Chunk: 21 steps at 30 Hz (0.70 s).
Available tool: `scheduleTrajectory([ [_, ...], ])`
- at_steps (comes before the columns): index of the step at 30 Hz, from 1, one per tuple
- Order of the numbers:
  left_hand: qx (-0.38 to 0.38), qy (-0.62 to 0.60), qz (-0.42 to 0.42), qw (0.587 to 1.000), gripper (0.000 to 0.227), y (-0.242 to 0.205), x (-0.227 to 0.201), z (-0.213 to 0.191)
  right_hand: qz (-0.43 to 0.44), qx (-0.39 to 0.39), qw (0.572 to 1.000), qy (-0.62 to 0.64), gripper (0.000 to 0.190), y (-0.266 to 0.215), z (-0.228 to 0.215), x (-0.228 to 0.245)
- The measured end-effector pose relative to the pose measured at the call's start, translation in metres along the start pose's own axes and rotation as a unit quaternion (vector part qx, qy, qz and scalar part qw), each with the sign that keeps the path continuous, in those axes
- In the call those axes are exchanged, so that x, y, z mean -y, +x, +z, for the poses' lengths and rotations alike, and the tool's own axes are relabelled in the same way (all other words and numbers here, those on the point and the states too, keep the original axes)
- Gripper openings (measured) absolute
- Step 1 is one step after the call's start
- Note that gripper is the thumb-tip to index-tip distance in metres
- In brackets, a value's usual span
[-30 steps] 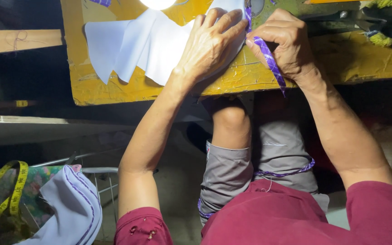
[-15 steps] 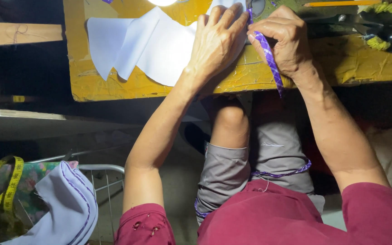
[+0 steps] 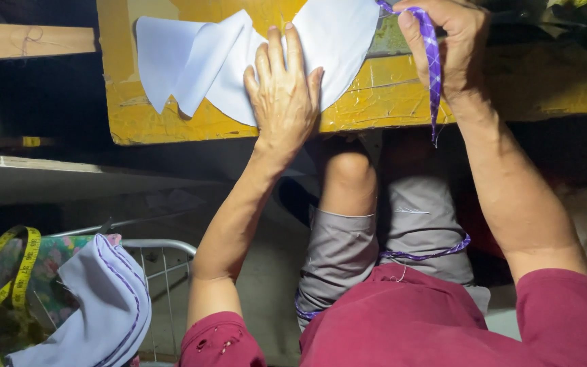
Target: A person is sewing a purple decorative trim onto the curved edge of a white fabric piece at a workstation.
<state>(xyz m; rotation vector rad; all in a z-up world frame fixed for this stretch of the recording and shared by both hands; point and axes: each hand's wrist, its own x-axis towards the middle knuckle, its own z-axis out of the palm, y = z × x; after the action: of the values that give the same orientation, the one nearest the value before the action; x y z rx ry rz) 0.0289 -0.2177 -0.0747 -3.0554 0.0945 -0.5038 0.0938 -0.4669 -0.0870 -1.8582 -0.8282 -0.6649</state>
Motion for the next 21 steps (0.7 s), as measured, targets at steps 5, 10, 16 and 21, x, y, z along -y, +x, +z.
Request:
scheduleTrajectory([
  [5, -0.068, -0.008, 0.058, 0.996, 0.053, 0.03, 0.0, -0.004, -0.014, 0.01, 1.0, -0.011, 0.024, 0.01, -0.003, 0.015],
  [10, -0.114, -0.172, 0.379, 0.902, 0.024, 0.067, -0.001, -0.029, -0.028, 0.025, 0.999, -0.021, 0.018, 0.015, -0.004, 0.025],
  [16, -0.11, -0.175, 0.392, 0.897, 0.021, 0.068, 0.0, -0.002, -0.013, 0.061, 0.998, -0.021, 0.017, 0.018, -0.008, 0.033],
  [21, -0.132, -0.181, 0.379, 0.898, 0.018, 0.066, -0.007, -0.002, -0.02, 0.072, 0.997, -0.015, 0.015, 0.018, -0.007, 0.032],
])
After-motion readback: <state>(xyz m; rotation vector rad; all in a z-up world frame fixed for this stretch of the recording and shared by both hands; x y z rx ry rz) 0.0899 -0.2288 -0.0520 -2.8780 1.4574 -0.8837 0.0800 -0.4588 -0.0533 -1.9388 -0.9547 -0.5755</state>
